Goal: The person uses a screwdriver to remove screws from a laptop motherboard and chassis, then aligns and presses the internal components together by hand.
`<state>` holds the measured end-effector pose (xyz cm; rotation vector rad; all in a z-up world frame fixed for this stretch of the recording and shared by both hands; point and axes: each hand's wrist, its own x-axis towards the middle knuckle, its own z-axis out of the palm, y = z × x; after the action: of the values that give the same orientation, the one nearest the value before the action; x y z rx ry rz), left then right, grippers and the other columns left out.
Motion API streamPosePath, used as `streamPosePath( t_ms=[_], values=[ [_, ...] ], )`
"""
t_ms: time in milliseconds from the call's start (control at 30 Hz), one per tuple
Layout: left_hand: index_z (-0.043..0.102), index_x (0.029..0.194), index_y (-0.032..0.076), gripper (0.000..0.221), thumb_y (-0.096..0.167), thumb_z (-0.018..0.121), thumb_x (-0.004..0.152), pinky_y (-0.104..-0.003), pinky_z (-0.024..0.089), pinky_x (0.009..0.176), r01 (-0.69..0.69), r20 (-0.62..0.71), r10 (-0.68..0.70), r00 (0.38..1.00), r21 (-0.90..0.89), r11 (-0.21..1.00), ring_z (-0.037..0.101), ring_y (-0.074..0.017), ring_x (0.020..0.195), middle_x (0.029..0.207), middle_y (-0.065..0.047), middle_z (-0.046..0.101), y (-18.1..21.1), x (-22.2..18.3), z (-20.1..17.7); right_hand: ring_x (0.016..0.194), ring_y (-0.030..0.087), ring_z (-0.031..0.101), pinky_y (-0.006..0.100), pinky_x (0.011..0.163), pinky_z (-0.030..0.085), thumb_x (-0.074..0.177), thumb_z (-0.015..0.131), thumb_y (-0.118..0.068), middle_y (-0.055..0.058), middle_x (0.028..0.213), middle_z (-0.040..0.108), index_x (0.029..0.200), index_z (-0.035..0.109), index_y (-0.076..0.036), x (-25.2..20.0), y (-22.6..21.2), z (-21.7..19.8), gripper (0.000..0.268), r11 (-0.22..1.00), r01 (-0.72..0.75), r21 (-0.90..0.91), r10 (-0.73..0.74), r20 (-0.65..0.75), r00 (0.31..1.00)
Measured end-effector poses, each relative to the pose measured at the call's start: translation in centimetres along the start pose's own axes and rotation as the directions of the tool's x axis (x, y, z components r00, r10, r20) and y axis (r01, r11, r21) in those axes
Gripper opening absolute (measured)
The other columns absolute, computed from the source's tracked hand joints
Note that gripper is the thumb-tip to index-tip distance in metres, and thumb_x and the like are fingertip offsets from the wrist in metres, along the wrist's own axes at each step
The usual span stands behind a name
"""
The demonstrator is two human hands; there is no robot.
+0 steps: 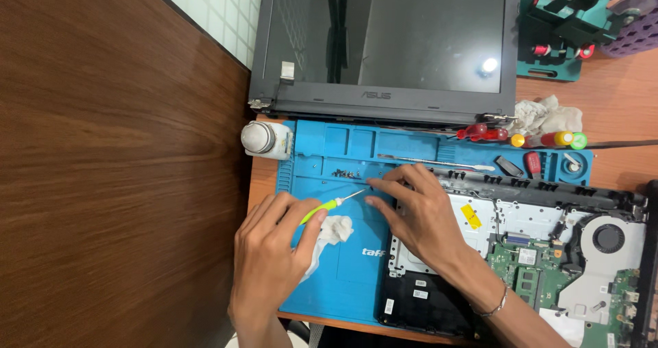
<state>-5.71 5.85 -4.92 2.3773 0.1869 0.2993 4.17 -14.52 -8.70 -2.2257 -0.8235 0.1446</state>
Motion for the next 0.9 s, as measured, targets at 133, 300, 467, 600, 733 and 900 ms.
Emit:
streamPosePath(
  t_ms=[133, 300, 467, 600, 733, 900],
  values=[
    [0.074, 0.092, 0.005, 0.011, 0.013, 0.077, 0.086, -0.038, 0.05, 0.068, -0.034, -0.022, 0.034, 0.999, 0.005, 0.999, 0.064, -0.0238, 0.074, 0.079, -0.005, 0.065, 0.5, -0.4, -0.4, 0.082, 0.022, 0.059, 0.037, 0.073, 0.049, 0.079, 0.083, -0.012, 0.006, 0.091, 0.068, 0.099, 0.08, -0.006, -0.1, 0.1, 0.2, 0.021, 1.0, 0.019, -0.008, -0.019, -0.003, 1.0],
    [0.074, 0.094, 0.005, 0.011, 0.014, 0.077, 0.087, -0.037, 0.051, 0.066, -0.023, -0.042, 0.023, 0.999, -0.001, 1.0, 0.064, -0.0228, 0.074, 0.079, -0.005, 0.064, 0.9, -1.0, -1.1, 0.081, 0.017, 0.063, 0.031, 0.069, 0.053, 0.079, 0.083, -0.009, 0.004, 0.087, 0.071, 0.095, 0.083, -0.009, -0.3, -0.2, 0.1, 0.017, 0.989, -0.082, 0.127, 0.082, 0.005, 0.997],
    [0.073, 0.094, 0.005, 0.012, 0.012, 0.077, 0.085, -0.036, 0.05, 0.065, -0.009, -0.086, 0.011, 0.996, 0.024, 1.0, 0.064, -0.022, 0.074, 0.082, -0.006, 0.065, 1.2, -1.6, -2.4, 0.08, 0.015, 0.066, 0.03, 0.069, 0.055, 0.077, 0.084, -0.008, 0.003, 0.086, 0.074, 0.096, 0.084, -0.012, -0.5, -0.4, -0.5, 0.019, 0.967, -0.14, 0.214, 0.138, 0.023, 0.99],
    [0.075, 0.095, 0.004, 0.013, 0.011, 0.079, 0.084, -0.035, 0.049, 0.062, -0.031, -0.107, 0.034, 0.994, 0.025, 0.999, 0.063, -0.0205, 0.071, 0.08, -0.005, 0.065, 1.4, -1.8, -2.6, 0.079, 0.015, 0.065, 0.03, 0.069, 0.054, 0.077, 0.084, -0.008, 0.003, 0.086, 0.075, 0.097, 0.084, -0.013, -0.5, -0.4, -0.6, 0.021, 0.965, -0.145, 0.22, 0.141, 0.031, 0.989],
    [0.075, 0.093, 0.005, 0.013, 0.012, 0.079, 0.083, -0.035, 0.049, 0.062, -0.044, -0.055, 0.045, 0.998, 0.022, 0.999, 0.062, -0.0202, 0.069, 0.079, -0.005, 0.065, 1.6, -1.9, -2.3, 0.08, 0.016, 0.065, 0.031, 0.068, 0.054, 0.076, 0.084, -0.009, 0.003, 0.087, 0.074, 0.096, 0.084, -0.013, -0.6, -0.4, -0.5, 0.02, 0.972, -0.129, 0.196, 0.128, 0.021, 0.992],
    [0.075, 0.093, 0.005, 0.013, 0.012, 0.079, 0.084, -0.035, 0.049, 0.062, -0.044, -0.048, 0.045, 0.998, 0.019, 0.999, 0.061, -0.0204, 0.069, 0.078, -0.005, 0.064, 1.7, -1.8, -2.1, 0.08, 0.017, 0.065, 0.031, 0.069, 0.053, 0.077, 0.084, -0.01, 0.005, 0.088, 0.074, 0.097, 0.084, -0.012, -0.7, -0.4, -0.5, 0.02, 0.977, -0.094, 0.192, 0.094, 0.01, 0.996]
  ],
)
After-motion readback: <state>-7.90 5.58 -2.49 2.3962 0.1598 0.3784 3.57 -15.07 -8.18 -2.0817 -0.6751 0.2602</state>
